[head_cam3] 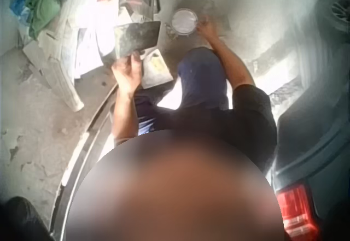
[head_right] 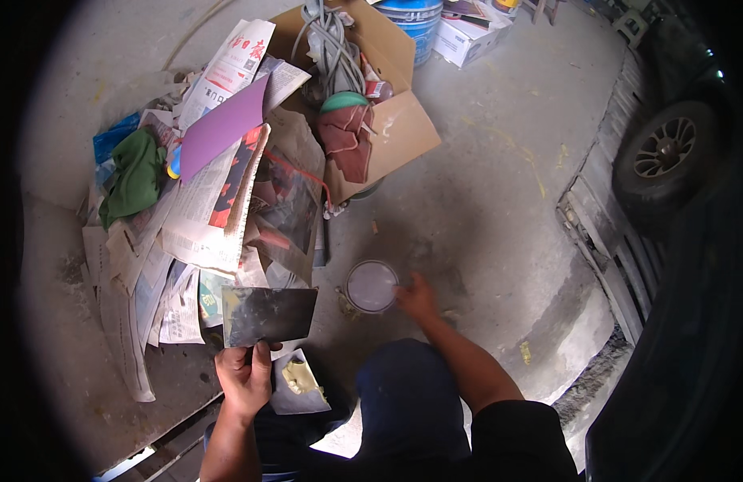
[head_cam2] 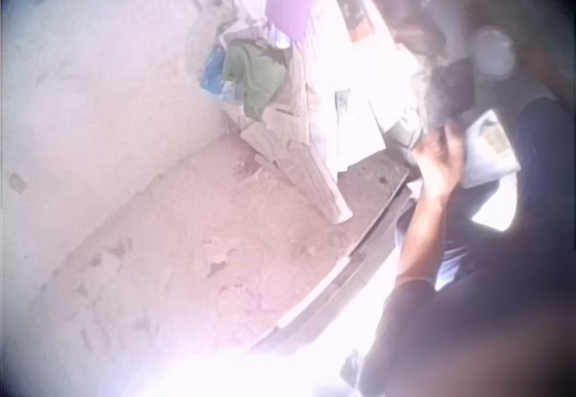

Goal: The person sands a piece of sandpaper while sitting on the floor, then walks to the rear of a pickup truck and rubs the tailgate with their hand. They later dip the sandpaper into a container and apply a substance to the tailgate.

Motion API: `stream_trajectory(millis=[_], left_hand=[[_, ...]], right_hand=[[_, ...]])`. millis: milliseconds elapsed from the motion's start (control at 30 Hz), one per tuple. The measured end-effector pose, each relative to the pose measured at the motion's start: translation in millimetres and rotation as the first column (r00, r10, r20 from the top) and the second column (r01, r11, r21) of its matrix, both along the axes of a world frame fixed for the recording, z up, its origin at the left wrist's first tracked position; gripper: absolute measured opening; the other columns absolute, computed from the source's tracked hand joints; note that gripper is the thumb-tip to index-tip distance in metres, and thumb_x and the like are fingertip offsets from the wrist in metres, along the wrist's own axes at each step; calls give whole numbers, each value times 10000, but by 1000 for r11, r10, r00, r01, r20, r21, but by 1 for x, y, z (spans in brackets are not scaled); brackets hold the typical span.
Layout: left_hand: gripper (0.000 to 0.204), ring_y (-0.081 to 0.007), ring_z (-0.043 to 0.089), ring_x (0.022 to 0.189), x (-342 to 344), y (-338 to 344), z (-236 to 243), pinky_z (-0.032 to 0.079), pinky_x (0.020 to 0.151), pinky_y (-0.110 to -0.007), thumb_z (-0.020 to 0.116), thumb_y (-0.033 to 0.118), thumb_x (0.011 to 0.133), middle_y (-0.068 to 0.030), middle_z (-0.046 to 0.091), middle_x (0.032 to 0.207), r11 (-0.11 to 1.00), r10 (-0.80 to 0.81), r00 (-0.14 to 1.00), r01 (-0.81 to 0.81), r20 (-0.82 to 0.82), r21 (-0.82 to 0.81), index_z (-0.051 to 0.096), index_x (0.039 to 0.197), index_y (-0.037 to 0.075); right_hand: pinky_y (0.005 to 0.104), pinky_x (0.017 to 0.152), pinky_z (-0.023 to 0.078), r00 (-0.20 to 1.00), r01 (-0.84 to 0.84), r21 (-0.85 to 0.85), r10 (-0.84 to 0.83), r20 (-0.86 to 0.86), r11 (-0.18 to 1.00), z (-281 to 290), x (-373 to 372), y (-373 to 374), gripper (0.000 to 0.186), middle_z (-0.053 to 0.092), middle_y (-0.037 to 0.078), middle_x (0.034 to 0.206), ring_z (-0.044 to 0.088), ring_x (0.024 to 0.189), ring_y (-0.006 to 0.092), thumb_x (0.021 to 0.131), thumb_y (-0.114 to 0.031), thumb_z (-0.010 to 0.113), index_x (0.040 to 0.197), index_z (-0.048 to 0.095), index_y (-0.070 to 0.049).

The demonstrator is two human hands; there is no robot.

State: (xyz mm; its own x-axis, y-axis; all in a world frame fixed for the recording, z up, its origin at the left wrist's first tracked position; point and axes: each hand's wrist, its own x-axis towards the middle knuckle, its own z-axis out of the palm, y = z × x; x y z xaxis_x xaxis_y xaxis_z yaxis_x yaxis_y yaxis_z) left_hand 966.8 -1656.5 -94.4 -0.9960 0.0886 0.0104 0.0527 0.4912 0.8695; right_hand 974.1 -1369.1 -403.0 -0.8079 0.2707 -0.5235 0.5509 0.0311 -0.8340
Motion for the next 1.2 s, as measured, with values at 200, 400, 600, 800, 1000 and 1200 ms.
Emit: stream_trajectory(millis=[200,400,600,800,1000,1200], left_hand=[[199,-127,637,700,-16,16,3,493,634,-265,538,105,970,-94,709,786,993,-120,993,119,-17,-22,655,897,-39],[207,-113,607,645,-15,32,39,478,594,-270,576,140,964,-86,677,737,967,-77,929,-20,362,255,641,820,6],[225,-130,653,716,-1,28,152,515,654,-284,578,187,960,-87,702,764,963,-200,830,70,521,259,651,874,-7],[199,-98,597,668,13,25,324,482,624,-264,599,168,954,-59,672,734,956,-278,883,217,379,196,634,843,6],[189,-34,433,645,40,26,438,388,581,-216,591,149,979,47,536,695,889,-138,971,35,196,456,585,840,22],[217,-45,427,650,60,10,489,388,586,-223,559,163,997,44,509,683,791,-350,921,193,171,580,560,824,30]], right_hand=[[340,636,574,986,163,-345,-140,89,924,37,-20,-13,597,645,114,836,664,726,201,835,-97,721,1327,420,59],[336,653,560,969,249,-409,-222,112,878,179,-3,-7,525,650,127,933,664,760,199,881,-18,613,1366,412,-12],[333,854,516,985,4,-737,-130,-114,676,402,2,-18,494,645,98,991,642,931,192,902,-20,600,1370,444,-44],[322,995,427,911,-338,-573,106,-399,746,583,14,-47,740,531,95,1329,527,1182,170,768,94,703,1428,390,-26],[351,1064,369,884,-238,-626,-102,-457,743,733,49,-75,735,441,107,1412,462,1269,203,853,-9,648,1492,288,-51],[435,988,459,938,-210,-852,-148,-315,479,840,99,-87,588,470,114,1376,495,1248,253,1003,-289,465,1507,254,-73]])
